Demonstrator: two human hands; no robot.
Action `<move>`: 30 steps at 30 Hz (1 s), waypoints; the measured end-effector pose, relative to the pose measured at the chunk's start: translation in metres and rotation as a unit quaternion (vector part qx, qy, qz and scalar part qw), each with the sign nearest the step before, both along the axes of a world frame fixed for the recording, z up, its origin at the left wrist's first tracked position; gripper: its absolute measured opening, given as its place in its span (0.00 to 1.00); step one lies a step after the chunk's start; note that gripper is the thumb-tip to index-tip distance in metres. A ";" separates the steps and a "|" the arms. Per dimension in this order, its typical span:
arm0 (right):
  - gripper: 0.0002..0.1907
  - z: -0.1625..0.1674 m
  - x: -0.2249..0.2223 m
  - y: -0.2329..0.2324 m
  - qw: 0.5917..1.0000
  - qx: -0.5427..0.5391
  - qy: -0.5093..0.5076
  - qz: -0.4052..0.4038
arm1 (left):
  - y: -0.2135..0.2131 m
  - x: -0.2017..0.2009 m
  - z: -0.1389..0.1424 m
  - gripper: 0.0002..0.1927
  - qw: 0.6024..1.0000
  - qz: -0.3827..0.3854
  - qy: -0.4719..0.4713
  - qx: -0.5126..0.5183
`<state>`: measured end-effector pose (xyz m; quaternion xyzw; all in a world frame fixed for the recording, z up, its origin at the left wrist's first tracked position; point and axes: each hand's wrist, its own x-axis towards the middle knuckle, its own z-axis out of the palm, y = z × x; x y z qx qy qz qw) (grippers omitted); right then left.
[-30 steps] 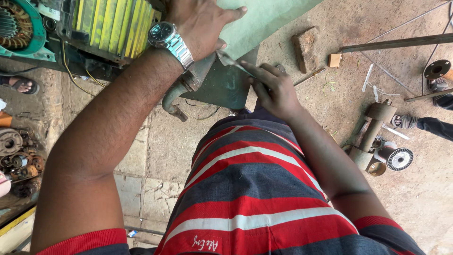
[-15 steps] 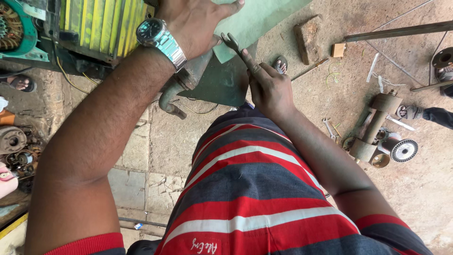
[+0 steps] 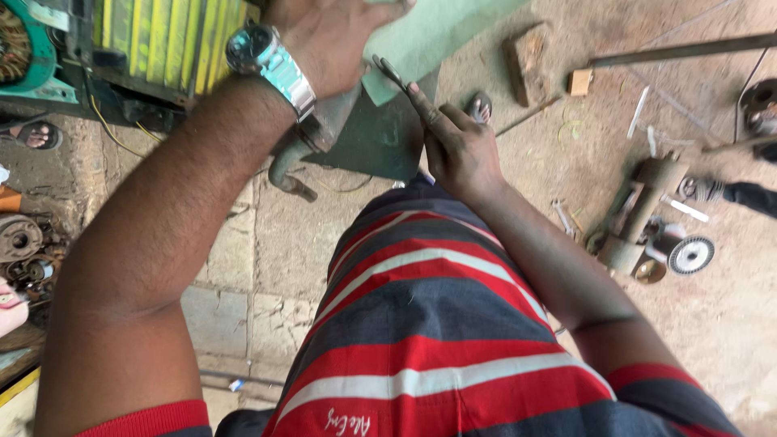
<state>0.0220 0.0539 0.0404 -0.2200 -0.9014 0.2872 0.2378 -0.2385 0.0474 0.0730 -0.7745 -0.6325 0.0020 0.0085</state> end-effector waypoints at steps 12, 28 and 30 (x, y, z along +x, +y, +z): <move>0.30 -0.002 0.000 -0.001 0.998 -0.054 0.018 -0.011 | 0.004 0.004 0.007 0.41 0.983 0.055 0.086 -0.155; 0.31 0.009 -0.005 0.001 0.999 -0.030 -0.025 -0.021 | 0.004 -0.002 -0.022 0.43 0.997 0.031 0.014 -0.071; 0.33 0.010 -0.004 0.004 1.000 0.011 -0.007 -0.001 | 0.008 -0.002 -0.016 0.41 0.989 0.048 0.130 -0.056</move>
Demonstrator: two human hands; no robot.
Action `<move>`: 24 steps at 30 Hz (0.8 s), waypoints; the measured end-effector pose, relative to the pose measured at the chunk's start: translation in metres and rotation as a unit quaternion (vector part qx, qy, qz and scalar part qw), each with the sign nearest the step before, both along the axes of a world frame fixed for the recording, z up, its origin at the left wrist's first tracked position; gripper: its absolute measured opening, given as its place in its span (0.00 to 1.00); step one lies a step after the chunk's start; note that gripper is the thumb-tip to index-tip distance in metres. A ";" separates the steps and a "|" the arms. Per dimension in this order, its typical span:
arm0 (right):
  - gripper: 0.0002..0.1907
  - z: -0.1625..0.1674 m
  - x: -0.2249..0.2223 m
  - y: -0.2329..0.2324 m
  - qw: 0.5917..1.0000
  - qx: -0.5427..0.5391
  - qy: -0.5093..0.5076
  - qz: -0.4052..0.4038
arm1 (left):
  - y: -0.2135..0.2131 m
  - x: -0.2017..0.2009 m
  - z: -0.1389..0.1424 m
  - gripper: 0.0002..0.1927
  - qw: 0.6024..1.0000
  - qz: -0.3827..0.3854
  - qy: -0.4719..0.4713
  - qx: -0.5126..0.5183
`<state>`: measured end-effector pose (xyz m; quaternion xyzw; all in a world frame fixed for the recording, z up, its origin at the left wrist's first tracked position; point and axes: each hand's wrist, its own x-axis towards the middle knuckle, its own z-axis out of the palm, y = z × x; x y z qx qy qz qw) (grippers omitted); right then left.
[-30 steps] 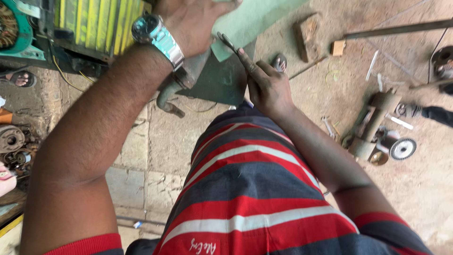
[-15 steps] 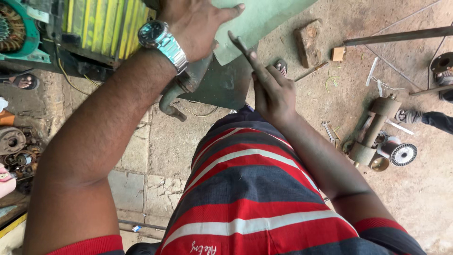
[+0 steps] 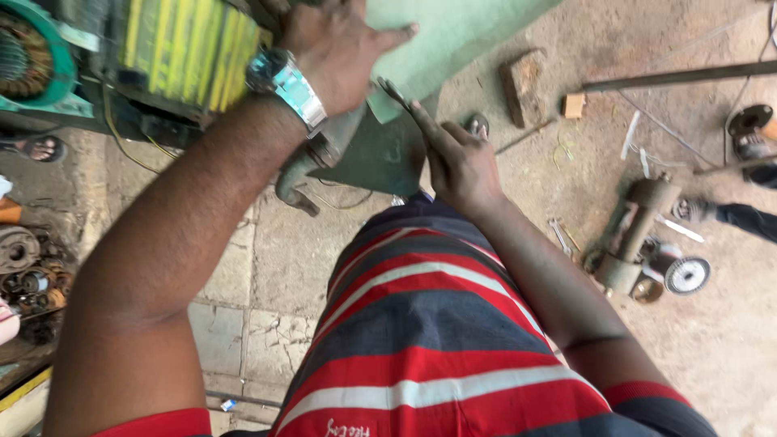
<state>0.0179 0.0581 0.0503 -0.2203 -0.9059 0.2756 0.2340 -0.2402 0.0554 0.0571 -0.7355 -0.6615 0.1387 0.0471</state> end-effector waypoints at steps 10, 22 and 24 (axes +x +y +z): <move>0.32 -0.006 0.002 0.000 0.998 -0.051 0.009 -0.020 | 0.003 0.001 0.009 0.43 1.000 0.009 0.002 -0.020; 0.31 -0.006 0.003 0.001 0.998 -0.057 0.020 -0.034 | 0.002 0.003 0.021 0.40 0.998 0.019 -0.036 -0.041; 0.35 -0.003 0.003 0.001 0.998 -0.055 -0.007 -0.014 | 0.003 0.004 0.022 0.40 0.999 0.008 -0.031 -0.033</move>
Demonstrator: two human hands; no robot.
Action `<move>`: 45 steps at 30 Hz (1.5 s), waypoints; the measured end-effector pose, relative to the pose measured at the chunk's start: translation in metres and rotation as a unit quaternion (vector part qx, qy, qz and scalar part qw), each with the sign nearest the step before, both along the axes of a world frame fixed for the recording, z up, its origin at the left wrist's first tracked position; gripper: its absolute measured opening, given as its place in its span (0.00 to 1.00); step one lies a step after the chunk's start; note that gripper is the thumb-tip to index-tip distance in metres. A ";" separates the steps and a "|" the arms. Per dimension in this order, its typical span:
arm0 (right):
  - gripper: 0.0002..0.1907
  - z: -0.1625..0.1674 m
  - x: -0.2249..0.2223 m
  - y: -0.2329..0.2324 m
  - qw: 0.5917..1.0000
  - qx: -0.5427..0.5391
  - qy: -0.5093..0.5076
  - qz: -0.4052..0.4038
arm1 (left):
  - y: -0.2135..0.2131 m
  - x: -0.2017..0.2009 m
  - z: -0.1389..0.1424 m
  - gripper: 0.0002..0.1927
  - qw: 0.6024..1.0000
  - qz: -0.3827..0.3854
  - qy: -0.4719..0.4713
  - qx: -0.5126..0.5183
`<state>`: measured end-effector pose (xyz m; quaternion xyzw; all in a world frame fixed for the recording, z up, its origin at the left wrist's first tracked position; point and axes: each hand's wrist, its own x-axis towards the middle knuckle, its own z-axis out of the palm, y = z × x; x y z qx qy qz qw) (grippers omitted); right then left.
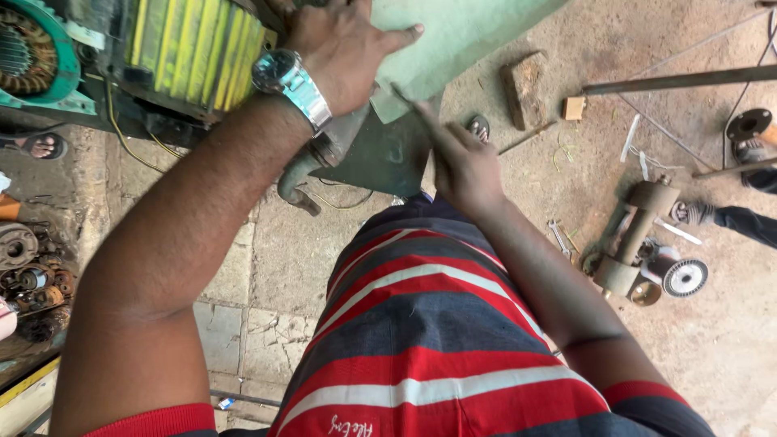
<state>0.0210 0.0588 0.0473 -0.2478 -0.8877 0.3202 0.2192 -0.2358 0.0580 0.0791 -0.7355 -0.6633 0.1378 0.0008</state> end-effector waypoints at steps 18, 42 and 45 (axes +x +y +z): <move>0.34 -0.004 -0.001 0.001 1.000 0.002 -0.017 0.011 | -0.001 -0.001 0.001 0.41 1.000 0.007 0.000 0.002; 0.34 -0.016 -0.001 0.016 0.996 0.080 -0.014 0.019 | -0.002 -0.003 -0.002 0.42 0.999 0.026 -0.023 -0.019; 0.30 -0.017 0.000 0.017 0.999 0.048 0.011 -0.016 | -0.002 -0.002 -0.001 0.38 0.999 0.010 -0.029 0.043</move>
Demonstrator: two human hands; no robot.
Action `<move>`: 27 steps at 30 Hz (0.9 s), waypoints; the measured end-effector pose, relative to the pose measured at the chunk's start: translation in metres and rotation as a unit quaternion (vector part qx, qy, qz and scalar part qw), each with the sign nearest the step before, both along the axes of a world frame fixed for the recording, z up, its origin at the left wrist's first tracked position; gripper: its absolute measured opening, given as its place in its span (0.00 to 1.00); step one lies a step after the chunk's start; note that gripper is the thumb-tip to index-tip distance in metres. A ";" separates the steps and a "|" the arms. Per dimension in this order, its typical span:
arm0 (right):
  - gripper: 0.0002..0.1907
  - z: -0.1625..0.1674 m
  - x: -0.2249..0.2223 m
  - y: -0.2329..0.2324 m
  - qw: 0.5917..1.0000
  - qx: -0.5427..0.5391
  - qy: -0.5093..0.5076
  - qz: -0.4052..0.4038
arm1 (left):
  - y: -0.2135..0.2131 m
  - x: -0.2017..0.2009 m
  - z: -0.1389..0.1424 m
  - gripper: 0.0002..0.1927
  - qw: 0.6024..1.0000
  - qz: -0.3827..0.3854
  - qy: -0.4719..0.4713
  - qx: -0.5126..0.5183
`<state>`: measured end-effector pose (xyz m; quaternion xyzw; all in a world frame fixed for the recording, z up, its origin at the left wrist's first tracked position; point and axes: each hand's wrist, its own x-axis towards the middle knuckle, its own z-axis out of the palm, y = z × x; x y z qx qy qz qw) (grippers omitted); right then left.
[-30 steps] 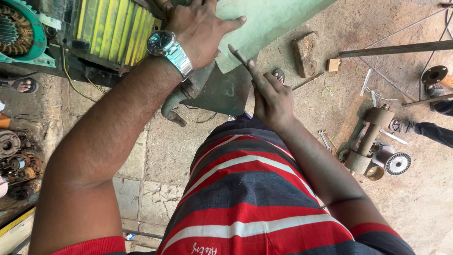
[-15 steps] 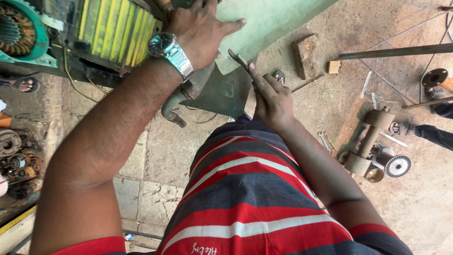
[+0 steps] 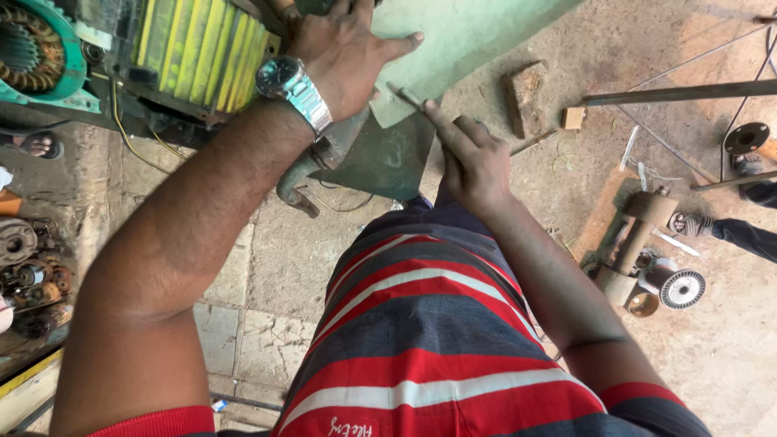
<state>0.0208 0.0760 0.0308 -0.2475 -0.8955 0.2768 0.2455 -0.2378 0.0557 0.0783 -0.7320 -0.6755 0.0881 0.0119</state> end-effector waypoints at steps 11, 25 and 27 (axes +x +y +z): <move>0.33 0.000 -0.003 0.001 1.000 0.004 0.000 0.025 | 0.001 0.002 0.005 0.40 0.999 0.015 0.010 -0.042; 0.34 -0.013 -0.001 0.004 1.000 0.009 0.004 0.022 | 0.005 0.002 -0.002 0.36 0.996 0.049 0.008 -0.078; 0.33 -0.014 -0.003 0.004 0.998 -0.007 -0.041 0.045 | 0.005 0.002 -0.003 0.35 0.994 0.058 -0.004 -0.096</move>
